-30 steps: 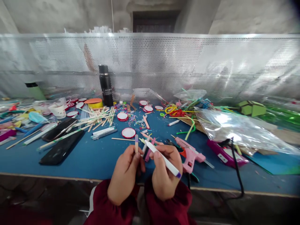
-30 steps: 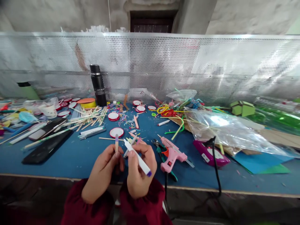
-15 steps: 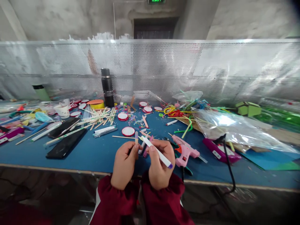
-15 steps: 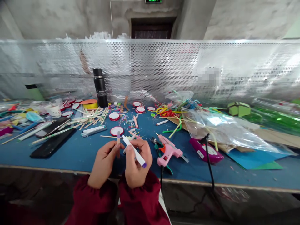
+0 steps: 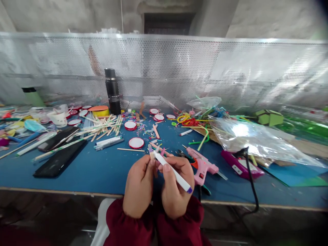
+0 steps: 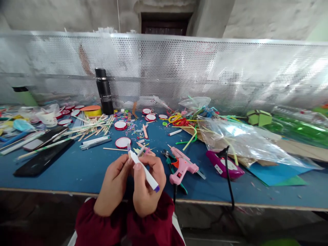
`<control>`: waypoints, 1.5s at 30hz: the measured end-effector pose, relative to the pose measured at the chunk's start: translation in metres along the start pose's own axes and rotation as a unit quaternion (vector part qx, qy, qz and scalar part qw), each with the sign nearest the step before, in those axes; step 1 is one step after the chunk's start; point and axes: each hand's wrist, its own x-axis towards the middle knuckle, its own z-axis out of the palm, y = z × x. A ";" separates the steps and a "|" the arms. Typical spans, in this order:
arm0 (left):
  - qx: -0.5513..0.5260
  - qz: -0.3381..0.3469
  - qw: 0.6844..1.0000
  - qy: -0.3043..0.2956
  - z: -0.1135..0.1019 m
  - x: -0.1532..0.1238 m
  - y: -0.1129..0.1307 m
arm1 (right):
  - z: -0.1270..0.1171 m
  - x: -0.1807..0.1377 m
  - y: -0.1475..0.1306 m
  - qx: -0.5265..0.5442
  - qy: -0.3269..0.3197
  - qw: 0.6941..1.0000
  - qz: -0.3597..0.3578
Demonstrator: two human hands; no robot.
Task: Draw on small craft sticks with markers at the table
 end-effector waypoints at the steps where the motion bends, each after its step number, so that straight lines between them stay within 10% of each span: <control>1: 0.008 0.002 1.000 0.009 0.001 -0.001 0.001 | 0.000 0.000 0.000 -0.002 0.003 1.000 0.004; 45: 0.054 0.053 0.997 0.023 -0.005 -0.011 -0.004 | 0.002 -0.001 0.000 -0.017 -0.004 0.999 -0.045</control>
